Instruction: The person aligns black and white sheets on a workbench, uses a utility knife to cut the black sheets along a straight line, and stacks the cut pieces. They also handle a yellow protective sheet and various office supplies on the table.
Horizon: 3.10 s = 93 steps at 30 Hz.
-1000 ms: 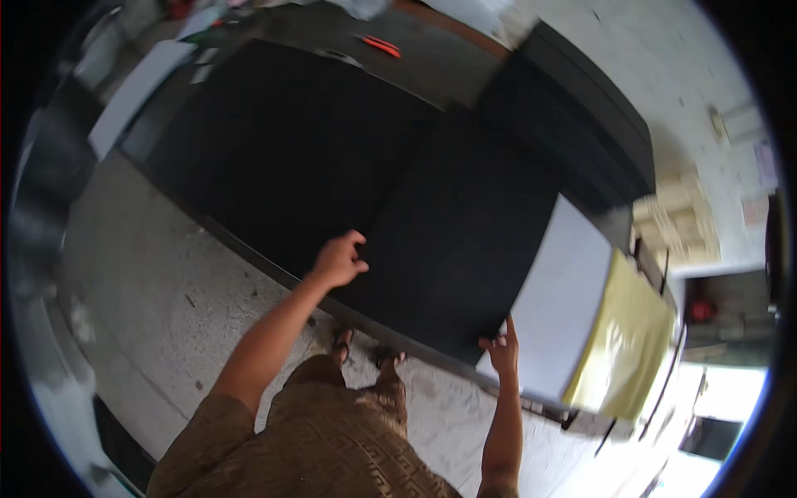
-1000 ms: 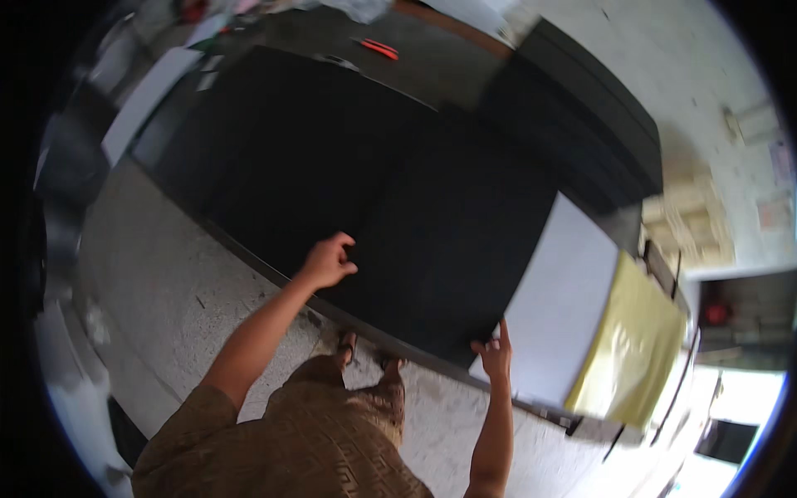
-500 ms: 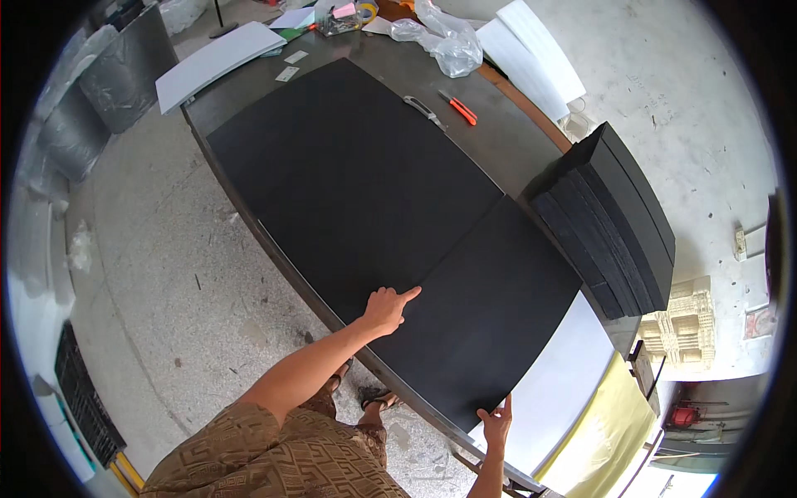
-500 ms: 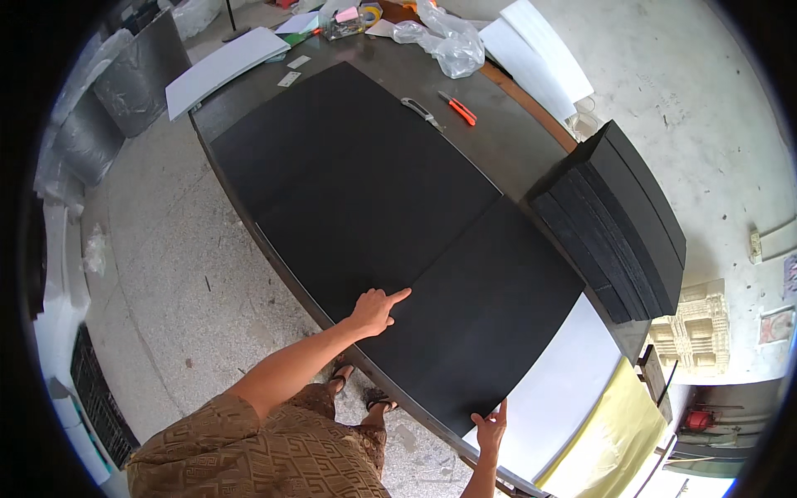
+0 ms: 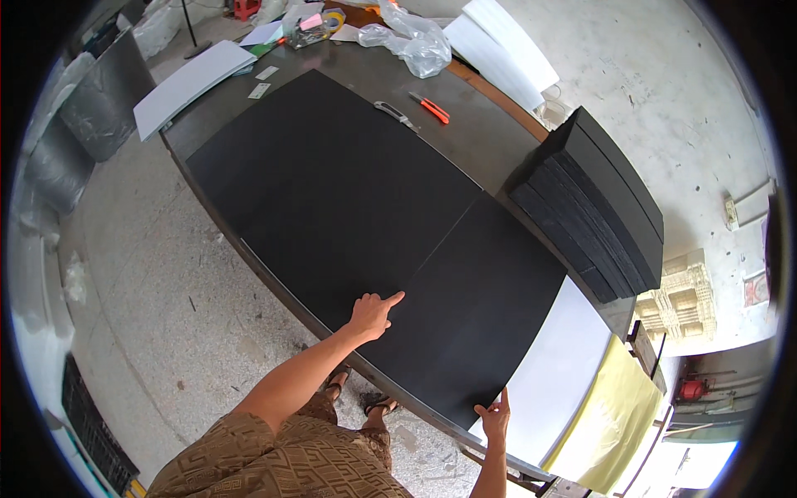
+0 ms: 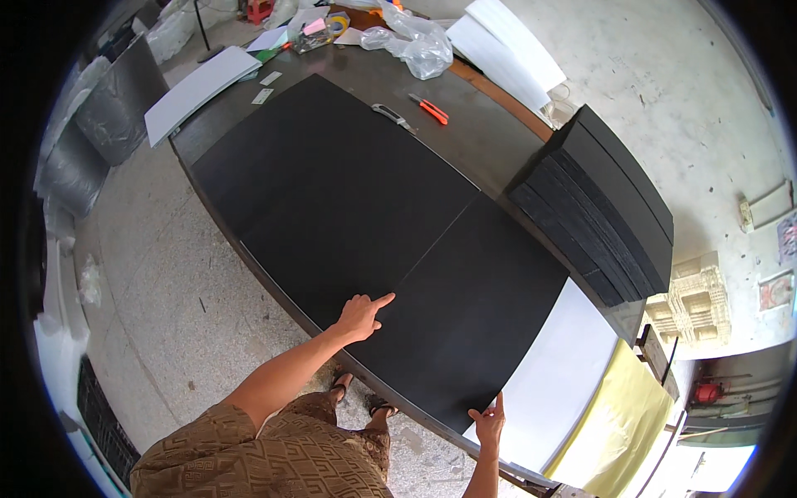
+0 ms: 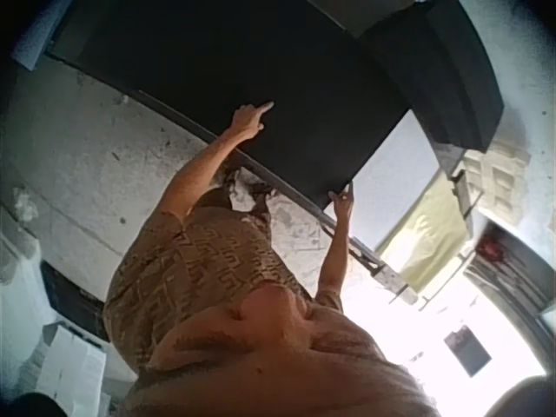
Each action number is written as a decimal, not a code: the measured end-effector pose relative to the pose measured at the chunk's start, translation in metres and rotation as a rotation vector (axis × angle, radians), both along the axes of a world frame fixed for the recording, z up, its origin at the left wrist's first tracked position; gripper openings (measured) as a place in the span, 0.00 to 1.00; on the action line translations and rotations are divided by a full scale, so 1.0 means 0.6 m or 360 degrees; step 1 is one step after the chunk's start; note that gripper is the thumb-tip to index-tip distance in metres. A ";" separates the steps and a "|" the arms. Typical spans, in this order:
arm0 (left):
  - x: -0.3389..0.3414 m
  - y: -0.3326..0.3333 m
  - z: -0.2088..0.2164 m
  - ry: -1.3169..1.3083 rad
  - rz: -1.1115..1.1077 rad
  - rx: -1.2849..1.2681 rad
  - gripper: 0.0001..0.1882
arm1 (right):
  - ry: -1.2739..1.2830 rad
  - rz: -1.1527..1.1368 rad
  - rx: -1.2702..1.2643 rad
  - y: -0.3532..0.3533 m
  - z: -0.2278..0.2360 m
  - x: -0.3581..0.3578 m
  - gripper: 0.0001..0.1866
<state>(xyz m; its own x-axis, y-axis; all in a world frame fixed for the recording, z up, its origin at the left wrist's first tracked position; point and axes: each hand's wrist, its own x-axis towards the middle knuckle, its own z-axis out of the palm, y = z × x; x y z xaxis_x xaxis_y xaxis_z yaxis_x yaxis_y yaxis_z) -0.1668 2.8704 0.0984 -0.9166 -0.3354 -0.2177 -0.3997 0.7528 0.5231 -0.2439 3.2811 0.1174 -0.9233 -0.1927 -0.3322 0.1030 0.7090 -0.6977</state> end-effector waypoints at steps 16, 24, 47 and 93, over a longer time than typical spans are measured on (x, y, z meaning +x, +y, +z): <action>-0.007 0.030 0.025 -0.0228 -0.0048 -0.0410 0.28 | 0.0018 0.0234 0.0490 0.001 -0.002 -0.019 0.60; -0.059 0.070 0.021 0.0240 -0.0351 -0.0584 0.33 | 0.0191 0.0585 0.0649 0.021 -0.026 -0.040 0.61; -0.032 -0.045 0.006 0.0052 -0.0316 -0.0713 0.34 | -0.0054 0.0543 0.0432 -0.071 -0.039 -0.026 0.62; -0.236 0.088 -0.026 0.0386 -0.0116 -0.0653 0.28 | 0.0123 -0.1024 0.1372 0.244 -0.071 -0.350 0.31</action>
<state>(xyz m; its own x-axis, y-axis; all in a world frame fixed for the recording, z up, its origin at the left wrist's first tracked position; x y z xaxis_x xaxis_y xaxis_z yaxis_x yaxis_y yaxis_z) -0.3081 2.9233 0.0830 -0.9489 -0.2817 0.1423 -0.2413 0.9381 0.2485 -0.4538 3.4276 0.0750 -0.7920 0.6075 -0.0604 0.6090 0.7931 -0.0097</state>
